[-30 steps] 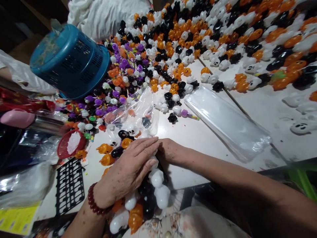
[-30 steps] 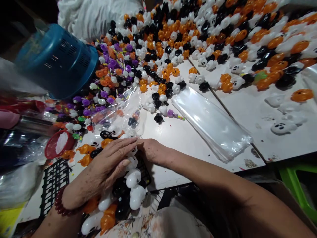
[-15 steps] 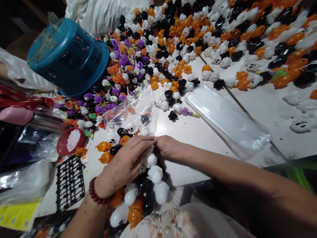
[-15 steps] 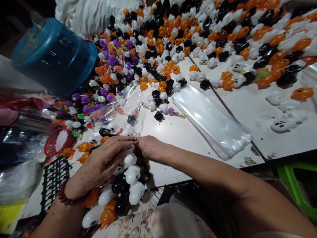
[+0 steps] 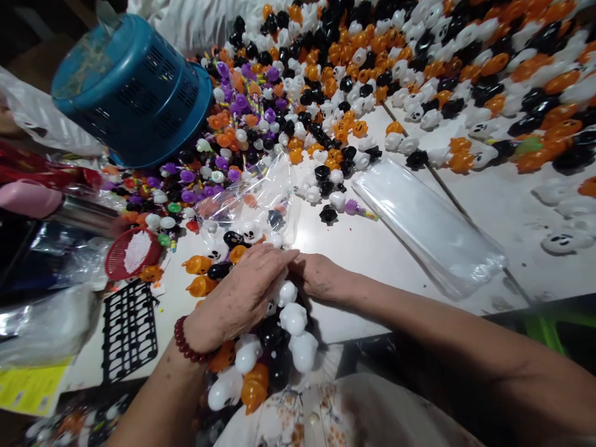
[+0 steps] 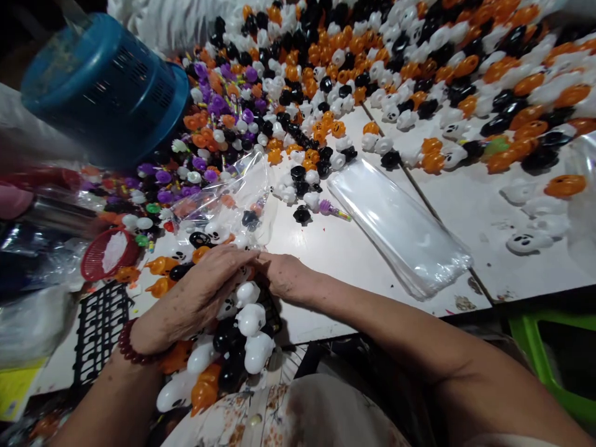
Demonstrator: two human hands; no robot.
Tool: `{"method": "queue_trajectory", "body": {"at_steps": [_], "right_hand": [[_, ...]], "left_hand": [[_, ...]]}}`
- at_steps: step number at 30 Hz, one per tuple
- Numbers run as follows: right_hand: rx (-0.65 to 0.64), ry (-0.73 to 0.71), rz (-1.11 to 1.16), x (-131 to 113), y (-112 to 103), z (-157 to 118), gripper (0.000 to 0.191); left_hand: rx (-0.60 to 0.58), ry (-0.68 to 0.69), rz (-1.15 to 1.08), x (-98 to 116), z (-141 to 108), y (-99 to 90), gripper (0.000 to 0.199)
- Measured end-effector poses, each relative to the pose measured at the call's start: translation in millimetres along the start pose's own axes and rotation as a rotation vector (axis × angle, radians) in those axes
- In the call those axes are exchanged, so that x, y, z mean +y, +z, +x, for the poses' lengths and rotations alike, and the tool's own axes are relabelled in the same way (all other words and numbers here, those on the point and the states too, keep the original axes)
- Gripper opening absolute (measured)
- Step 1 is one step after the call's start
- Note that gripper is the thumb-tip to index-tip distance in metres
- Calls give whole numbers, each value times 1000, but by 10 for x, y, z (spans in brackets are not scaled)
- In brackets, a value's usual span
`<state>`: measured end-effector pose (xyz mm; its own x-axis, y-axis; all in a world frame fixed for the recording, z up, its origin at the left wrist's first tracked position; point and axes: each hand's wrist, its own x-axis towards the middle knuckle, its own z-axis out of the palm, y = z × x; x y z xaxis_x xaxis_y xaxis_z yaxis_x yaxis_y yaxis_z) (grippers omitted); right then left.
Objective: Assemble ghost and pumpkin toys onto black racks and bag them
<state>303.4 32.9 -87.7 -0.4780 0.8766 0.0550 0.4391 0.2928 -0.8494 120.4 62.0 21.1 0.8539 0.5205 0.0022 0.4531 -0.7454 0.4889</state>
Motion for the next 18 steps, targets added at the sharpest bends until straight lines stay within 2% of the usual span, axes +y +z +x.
{"method": "queue_trajectory", "body": {"at_steps": [4,8,13,16,18], "right_hand": [[-26,20,-107,18,89,5,35],[14,-19,-54,63,179,20,30],[61,10,39,26,143,18,25],[129,111,122,-64,94,2,30],[187,116,159,-123,92,5,35]], "left_hand": [[-23,-18,78,-55,-47,69,58],[-76,-18,115,-103,-74,103,69],[-44,17,26,-17,-30,-6,50],[52,30,-11,41,-45,-98,40],[134,6,42,35,-75,-145,38]]}}
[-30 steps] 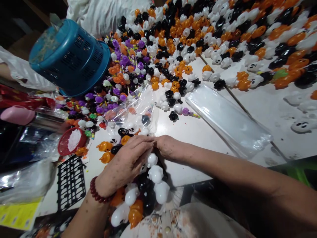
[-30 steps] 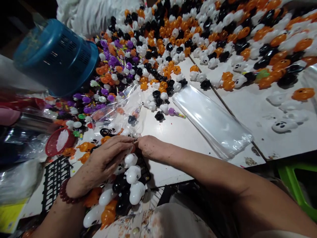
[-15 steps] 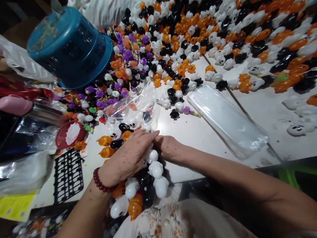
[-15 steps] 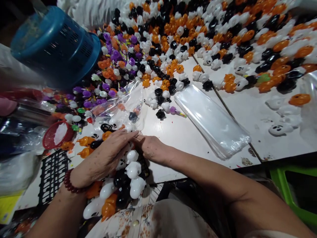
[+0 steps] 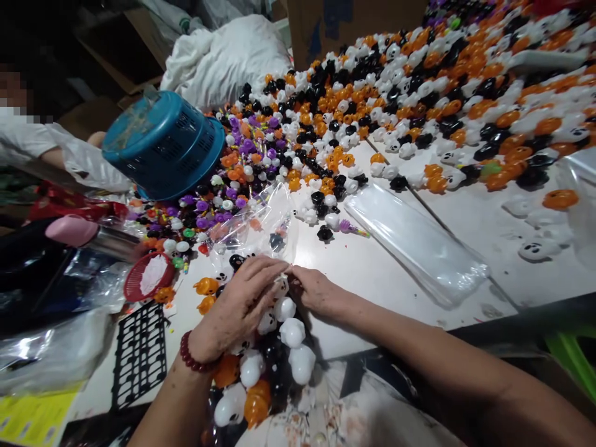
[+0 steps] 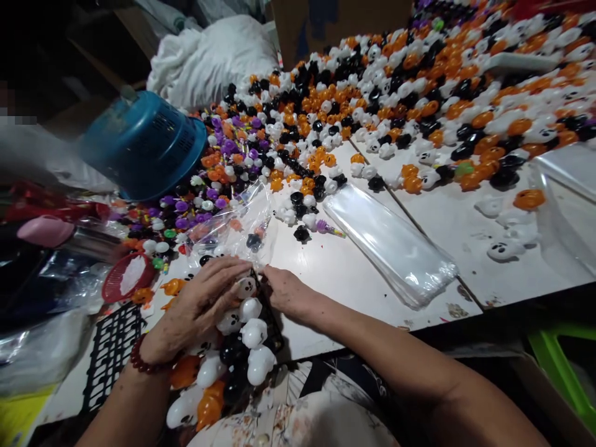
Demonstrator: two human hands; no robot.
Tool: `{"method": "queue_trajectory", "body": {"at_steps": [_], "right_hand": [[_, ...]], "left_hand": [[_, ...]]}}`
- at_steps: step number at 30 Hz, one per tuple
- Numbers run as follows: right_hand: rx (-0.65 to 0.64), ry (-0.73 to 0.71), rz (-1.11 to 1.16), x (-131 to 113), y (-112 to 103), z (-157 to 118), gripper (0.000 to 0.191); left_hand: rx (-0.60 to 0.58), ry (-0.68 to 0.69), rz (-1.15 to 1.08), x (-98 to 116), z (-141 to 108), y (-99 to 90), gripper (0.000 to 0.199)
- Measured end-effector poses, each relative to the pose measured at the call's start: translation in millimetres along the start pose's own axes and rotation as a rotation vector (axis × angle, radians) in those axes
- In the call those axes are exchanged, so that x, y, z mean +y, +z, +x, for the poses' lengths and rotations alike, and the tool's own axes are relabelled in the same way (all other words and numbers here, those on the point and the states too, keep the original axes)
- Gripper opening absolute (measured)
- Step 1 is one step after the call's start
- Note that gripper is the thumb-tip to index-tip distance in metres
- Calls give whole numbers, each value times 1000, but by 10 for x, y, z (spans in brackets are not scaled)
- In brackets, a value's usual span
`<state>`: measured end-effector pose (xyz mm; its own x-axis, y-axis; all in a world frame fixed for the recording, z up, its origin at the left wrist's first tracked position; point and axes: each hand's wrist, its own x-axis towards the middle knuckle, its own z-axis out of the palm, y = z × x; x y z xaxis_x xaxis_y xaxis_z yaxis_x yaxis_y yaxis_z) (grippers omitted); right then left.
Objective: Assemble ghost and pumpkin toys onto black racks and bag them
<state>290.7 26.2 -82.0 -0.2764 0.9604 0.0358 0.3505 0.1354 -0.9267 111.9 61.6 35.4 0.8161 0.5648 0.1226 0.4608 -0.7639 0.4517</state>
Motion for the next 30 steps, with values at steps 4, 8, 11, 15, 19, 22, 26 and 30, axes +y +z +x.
{"method": "queue_trajectory", "body": {"at_steps": [4,8,11,15,19,22,26,30], "right_hand": [[88,-63,8,-55,66,44,34],[9,-53,-58,-43,98,144,19],[-28,-73,-59,-2,91,216,22],[-32,-134,-61,90,95,258,26],[-29,-164,-89,132,116,216,19],[80,-141,-110,72,98,184,15],[302,-188,-300,-24,43,255,25],[225,-265,-377,-26,36,428,29]], "left_hand": [[28,-37,168,-106,-48,-35,43],[-47,-21,192,-198,-79,9,44],[-49,-40,164,-200,-90,38,41],[-51,-66,118,-152,-65,23,33],[-89,-86,117,-128,-27,11,30],[-67,-94,113,-121,-31,31,30],[62,-85,59,-42,-72,-29,31],[308,-164,24,-3,-232,-316,31]]}}
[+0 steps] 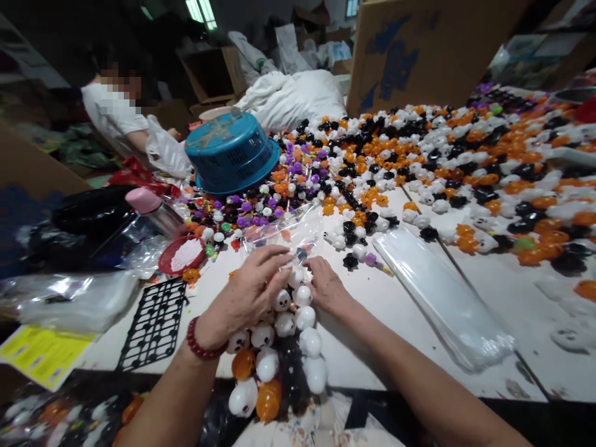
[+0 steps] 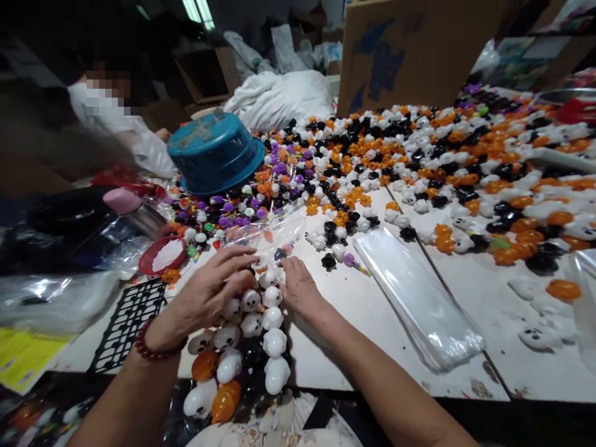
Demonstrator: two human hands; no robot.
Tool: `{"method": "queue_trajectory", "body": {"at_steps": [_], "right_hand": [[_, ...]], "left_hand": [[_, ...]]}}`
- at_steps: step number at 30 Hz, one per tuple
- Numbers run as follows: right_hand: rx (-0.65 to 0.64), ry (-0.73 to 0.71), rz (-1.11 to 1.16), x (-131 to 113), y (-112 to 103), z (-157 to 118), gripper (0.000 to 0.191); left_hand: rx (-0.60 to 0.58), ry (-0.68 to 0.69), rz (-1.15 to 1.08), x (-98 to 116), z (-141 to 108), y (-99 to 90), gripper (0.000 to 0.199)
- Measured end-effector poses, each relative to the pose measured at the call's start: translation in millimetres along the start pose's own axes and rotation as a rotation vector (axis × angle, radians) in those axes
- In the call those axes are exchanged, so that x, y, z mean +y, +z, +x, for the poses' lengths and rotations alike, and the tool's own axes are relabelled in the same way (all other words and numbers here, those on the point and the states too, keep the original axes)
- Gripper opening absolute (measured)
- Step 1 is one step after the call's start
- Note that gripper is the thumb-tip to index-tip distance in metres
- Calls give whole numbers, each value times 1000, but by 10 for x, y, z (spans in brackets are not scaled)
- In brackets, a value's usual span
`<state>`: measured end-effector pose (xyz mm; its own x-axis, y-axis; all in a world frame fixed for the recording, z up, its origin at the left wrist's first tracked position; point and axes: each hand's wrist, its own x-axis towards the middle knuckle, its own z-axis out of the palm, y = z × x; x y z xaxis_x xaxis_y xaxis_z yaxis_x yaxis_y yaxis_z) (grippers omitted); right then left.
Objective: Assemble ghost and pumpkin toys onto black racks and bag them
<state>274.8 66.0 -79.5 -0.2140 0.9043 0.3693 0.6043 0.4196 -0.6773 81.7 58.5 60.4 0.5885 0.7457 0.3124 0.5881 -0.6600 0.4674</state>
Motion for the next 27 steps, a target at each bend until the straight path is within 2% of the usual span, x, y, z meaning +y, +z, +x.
{"method": "queue_trajectory", "body": {"at_steps": [3,5,7,9,12,16,19,22,24,27], "right_hand": [[-35,33,76,21,39,84,15],[-15,81,135,5,40,116,10],[2,144,190,-33,26,136,11],[-1,225,252,-73,13,151,19],[3,344,374,-96,28,179,27],[14,408,578,-59,91,231,27],[-4,429,660,-67,94,275,30],[3,474,643,-125,47,323,34],[5,464,601,-157,9,355,34],[0,380,556,-150,-29,394,24]], "left_hand": [[203,-204,48,-248,-163,-278,32],[250,-380,60,-534,-325,-372,36],[209,-553,-14,-841,-499,-360,41],[126,-691,-187,-1096,-647,-261,50],[57,-741,-430,-1315,-771,-45,60],[48,-678,-620,-1376,-779,138,49],[-42,-646,-734,-1340,-756,137,39],[-137,-628,-813,-1289,-754,106,38],[-108,-631,-768,-1259,-761,108,35],[-22,-631,-660,-1217,-773,139,28]]}}
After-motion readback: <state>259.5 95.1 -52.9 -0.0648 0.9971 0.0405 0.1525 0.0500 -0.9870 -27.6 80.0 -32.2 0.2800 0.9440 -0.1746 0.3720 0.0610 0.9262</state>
